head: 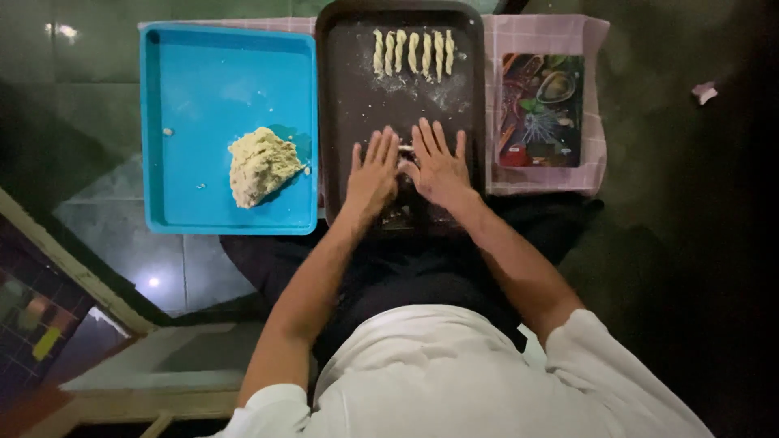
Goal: Rolling small pieces of dough into thin strips and arranging them on a baking tray.
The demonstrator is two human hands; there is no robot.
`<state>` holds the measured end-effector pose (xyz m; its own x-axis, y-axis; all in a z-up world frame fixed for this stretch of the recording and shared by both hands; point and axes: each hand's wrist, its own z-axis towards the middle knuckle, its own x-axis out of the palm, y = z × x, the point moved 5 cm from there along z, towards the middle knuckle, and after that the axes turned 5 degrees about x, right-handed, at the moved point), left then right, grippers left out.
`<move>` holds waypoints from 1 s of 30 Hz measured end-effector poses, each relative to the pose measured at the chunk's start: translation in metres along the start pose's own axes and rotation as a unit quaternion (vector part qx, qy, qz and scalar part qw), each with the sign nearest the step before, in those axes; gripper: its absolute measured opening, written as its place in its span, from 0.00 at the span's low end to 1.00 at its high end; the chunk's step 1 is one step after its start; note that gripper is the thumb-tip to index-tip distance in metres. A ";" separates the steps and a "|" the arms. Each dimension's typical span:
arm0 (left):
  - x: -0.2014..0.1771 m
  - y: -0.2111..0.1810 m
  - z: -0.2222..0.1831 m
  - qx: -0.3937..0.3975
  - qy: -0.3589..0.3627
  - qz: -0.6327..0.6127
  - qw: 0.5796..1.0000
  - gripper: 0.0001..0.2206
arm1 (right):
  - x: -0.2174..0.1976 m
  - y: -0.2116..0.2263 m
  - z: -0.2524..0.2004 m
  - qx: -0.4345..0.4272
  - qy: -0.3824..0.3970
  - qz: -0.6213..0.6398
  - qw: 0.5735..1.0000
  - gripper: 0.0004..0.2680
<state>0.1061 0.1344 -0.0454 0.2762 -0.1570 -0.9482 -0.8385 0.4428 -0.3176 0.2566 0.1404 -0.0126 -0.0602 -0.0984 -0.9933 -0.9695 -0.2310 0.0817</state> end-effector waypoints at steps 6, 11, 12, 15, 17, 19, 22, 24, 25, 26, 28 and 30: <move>0.009 0.007 -0.007 -0.018 -0.064 0.051 0.996 0.34 | -0.005 0.002 -0.008 -0.007 -0.024 -0.008 1.000 0.30; -0.010 -0.009 -0.075 -0.023 0.109 -0.025 0.993 0.34 | 0.005 0.009 -0.078 -0.010 0.015 0.008 1.000 0.30; -0.004 -0.011 -0.080 -0.026 0.114 -0.029 0.993 0.34 | 0.002 0.009 -0.083 -0.011 0.022 0.009 1.000 0.30; 0.007 -0.015 -0.089 -0.035 0.088 -0.052 0.994 0.33 | -0.002 0.009 -0.089 -0.003 0.054 0.084 0.995 0.31; 0.007 -0.025 -0.082 -0.007 0.041 -0.014 0.999 0.31 | -0.001 0.009 -0.085 -0.012 0.058 0.085 0.995 0.31; 0.010 -0.025 -0.057 0.010 0.028 -0.001 1.000 0.31 | -0.003 0.009 -0.067 -0.018 0.042 0.059 0.997 0.31; 0.019 -0.006 -0.010 0.026 0.000 0.043 0.999 0.30 | -0.008 0.004 -0.025 -0.016 0.019 0.026 0.999 0.29; 0.022 -0.001 0.011 0.028 -0.014 0.070 0.997 0.28 | -0.010 -0.004 -0.008 -0.005 0.013 0.017 1.000 0.29; 0.016 0.001 0.016 0.028 -0.046 0.070 0.996 0.27 | -0.012 -0.004 -0.001 -0.004 0.002 0.017 1.000 0.29; 0.009 0.003 0.022 0.028 -0.077 0.069 0.994 0.25 | -0.014 -0.005 0.007 -0.002 -0.009 0.017 1.000 0.30; -0.003 -0.008 0.007 0.016 -0.082 0.047 0.995 0.25 | -0.014 -0.003 -0.003 -0.007 -0.015 0.006 1.000 0.30; -0.004 -0.012 -0.014 0.000 -0.079 0.022 0.997 0.25 | -0.008 -0.001 -0.023 -0.011 -0.013 -0.002 1.000 0.31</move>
<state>0.1088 0.1175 -0.0378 0.3103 0.0042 -0.9506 -0.8511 0.4466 -0.2759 0.2640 0.1191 -0.0027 -0.0632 -0.0730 -0.9953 -0.9644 -0.2521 0.0797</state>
